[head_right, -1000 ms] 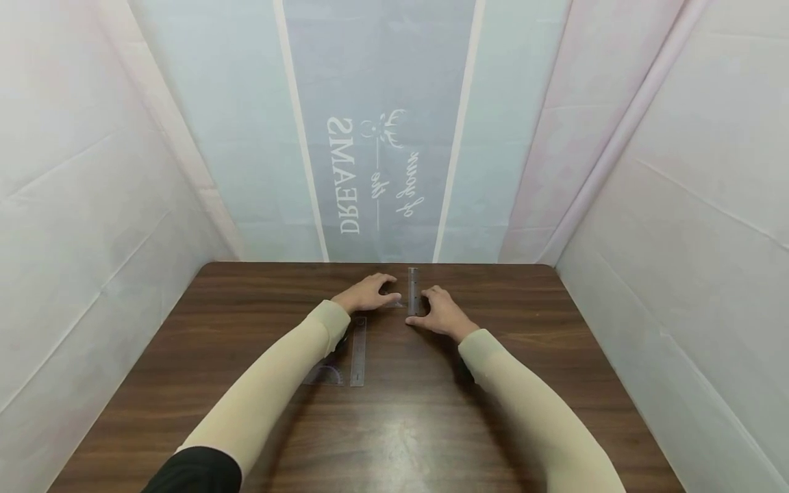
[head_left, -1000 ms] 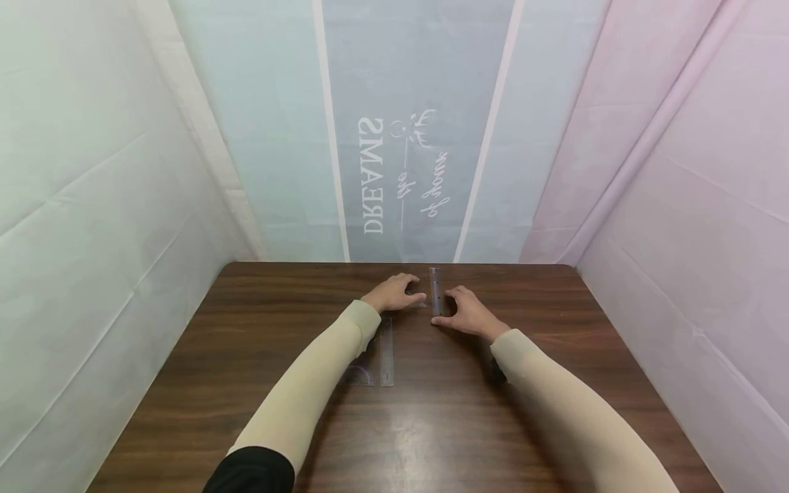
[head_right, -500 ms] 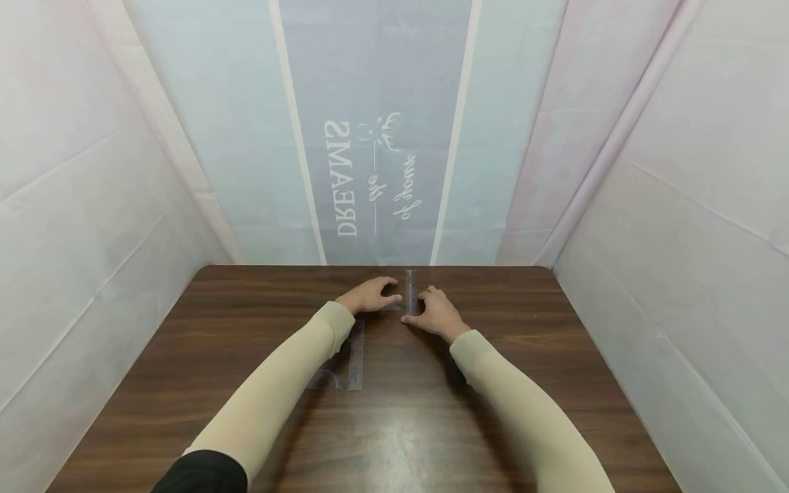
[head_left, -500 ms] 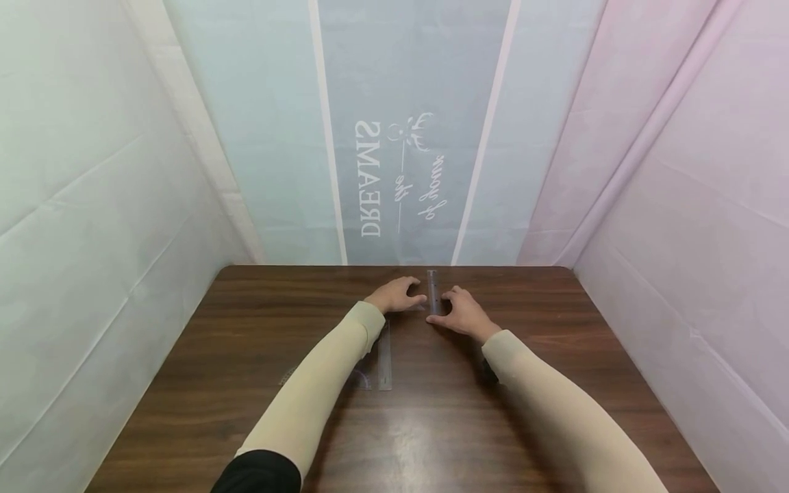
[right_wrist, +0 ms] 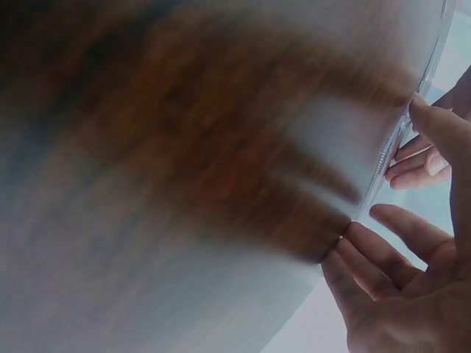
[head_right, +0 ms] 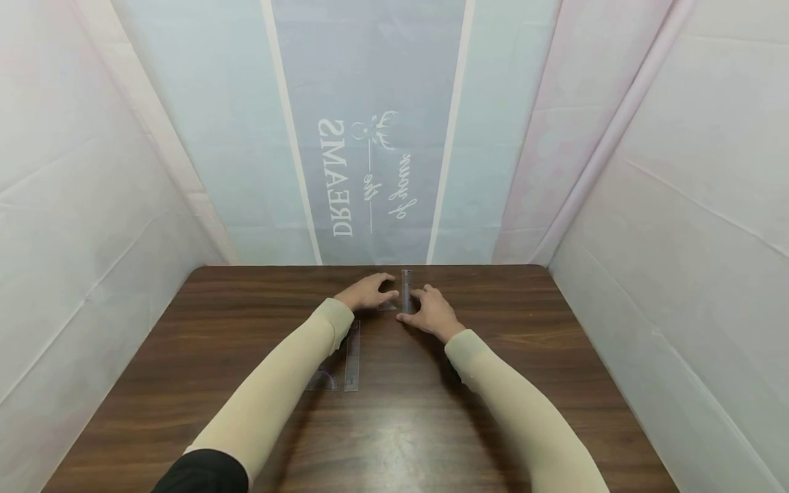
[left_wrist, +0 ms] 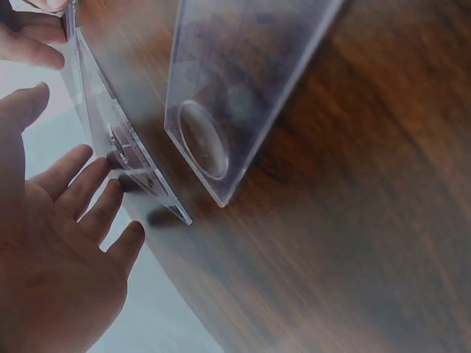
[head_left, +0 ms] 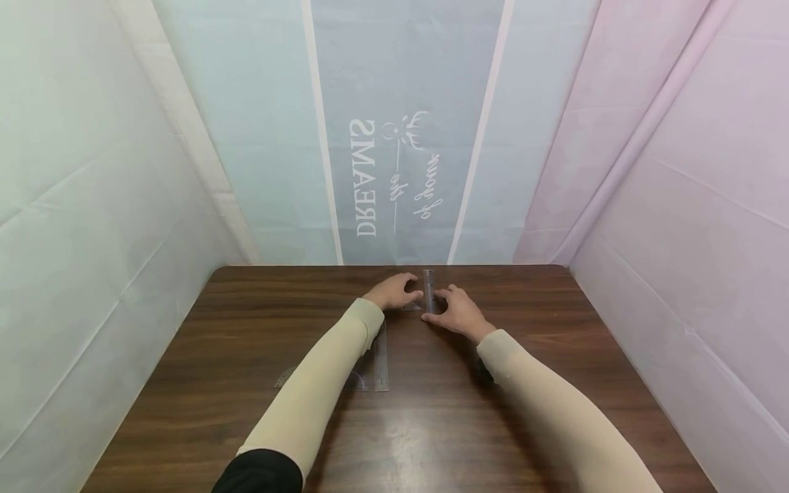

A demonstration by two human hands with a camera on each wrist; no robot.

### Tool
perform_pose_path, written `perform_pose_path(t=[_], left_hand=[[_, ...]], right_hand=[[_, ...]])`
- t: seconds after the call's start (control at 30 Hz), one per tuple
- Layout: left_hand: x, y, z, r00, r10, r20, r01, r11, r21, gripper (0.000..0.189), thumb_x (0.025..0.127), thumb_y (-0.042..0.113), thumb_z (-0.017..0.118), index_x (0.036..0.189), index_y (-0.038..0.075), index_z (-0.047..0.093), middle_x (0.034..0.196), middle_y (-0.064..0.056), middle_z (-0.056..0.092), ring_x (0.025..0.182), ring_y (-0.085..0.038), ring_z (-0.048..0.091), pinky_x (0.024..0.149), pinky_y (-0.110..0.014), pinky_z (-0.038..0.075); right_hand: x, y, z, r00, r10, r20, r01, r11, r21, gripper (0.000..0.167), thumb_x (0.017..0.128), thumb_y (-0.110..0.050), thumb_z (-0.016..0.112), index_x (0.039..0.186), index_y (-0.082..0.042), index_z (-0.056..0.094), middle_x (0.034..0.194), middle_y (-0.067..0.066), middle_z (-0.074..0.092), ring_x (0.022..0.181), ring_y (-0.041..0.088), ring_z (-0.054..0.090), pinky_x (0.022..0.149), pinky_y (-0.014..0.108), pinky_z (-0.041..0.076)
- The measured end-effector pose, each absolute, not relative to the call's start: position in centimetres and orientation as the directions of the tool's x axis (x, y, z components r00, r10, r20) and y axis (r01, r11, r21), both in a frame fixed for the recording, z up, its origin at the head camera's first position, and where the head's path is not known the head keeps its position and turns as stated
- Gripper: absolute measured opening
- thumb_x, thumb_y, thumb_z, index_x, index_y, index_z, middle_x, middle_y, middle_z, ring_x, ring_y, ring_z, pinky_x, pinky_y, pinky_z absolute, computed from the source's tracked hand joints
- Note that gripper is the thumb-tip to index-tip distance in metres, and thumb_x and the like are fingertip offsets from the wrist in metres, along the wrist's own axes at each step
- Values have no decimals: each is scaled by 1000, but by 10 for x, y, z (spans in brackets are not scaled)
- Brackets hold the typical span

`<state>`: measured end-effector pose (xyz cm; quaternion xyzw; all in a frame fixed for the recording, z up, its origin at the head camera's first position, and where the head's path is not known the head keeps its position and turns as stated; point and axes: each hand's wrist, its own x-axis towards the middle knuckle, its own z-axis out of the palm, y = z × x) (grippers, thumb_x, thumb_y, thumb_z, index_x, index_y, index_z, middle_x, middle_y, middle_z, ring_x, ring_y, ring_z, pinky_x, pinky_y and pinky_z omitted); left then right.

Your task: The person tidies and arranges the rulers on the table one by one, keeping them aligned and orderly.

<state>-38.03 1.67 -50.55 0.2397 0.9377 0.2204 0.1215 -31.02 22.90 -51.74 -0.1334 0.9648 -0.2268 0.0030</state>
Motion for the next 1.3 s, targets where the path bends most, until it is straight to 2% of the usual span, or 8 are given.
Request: perform_pose_path(t=[0.03,0.1,0.27,0.4,0.53,0.73,0.97,1.3], left_hand=[[-380,17,-505,-855,504,-123,396,788,472,64,111,50,55,163,13,45,168,-12,44,155,-30,42,124,-47,37],[-380,17,-503,-855,504,-124,396,788,472,64,111,49,54,163,13,45,168,-12,43,155,-30,42,125,-47,37],[-381,18,-502,-859,499,-114,400,793,459,61,112,47,54,163,14,46,167,-10,45,155,-29,42,125,-46,36],[-381,19,-503,-861,499,-98,411,796,444,58,112,45,54,161,14,48,166,-11,46,154,-29,43,125,-46,36],[-382,20,-506,-864,496,-85,415,798,437,56,113,42,56,160,13,50,166,-12,47,153,-30,43,124,-47,37],[-383,21,-509,-875,478,-77,402,806,435,54,112,40,59,159,14,52,166,-10,46,153,-32,42,123,-49,38],[-393,28,-522,-887,456,-68,401,835,377,59,110,47,59,160,15,51,164,-9,45,150,-32,43,123,-51,37],[-395,37,-526,-915,401,-39,368,872,323,71,104,58,65,160,17,51,161,-9,47,146,-33,43,121,-55,35]], right_hand=[[-311,229,-518,-965,-257,57,-256,863,-437,77,93,-50,84,147,-1,63,135,23,60,124,40,58,104,58,52],[-311,229,-518,-966,-253,58,-253,864,-435,75,93,-50,83,148,-3,64,140,24,59,132,42,56,108,60,50],[-310,230,-517,-968,-250,40,-243,874,-420,72,94,-51,82,147,-5,65,150,26,54,139,44,52,111,61,48],[-307,229,-515,-965,-259,46,-254,876,-411,70,94,-50,82,146,-5,66,136,23,59,118,38,59,99,57,54],[-305,229,-515,-961,-272,43,-265,873,-409,69,94,-49,82,146,-7,67,122,17,58,102,31,56,89,52,53],[-304,232,-518,-958,-283,36,-272,867,-419,70,94,-50,83,149,-10,65,121,15,57,102,30,55,90,51,52],[-302,234,-517,-957,-289,29,-270,847,-457,76,92,-47,85,150,-3,61,129,16,59,112,31,58,99,53,53],[-301,234,-517,-953,-297,55,-289,842,-455,66,92,-43,87,140,-3,69,120,14,60,100,27,57,92,50,54]])
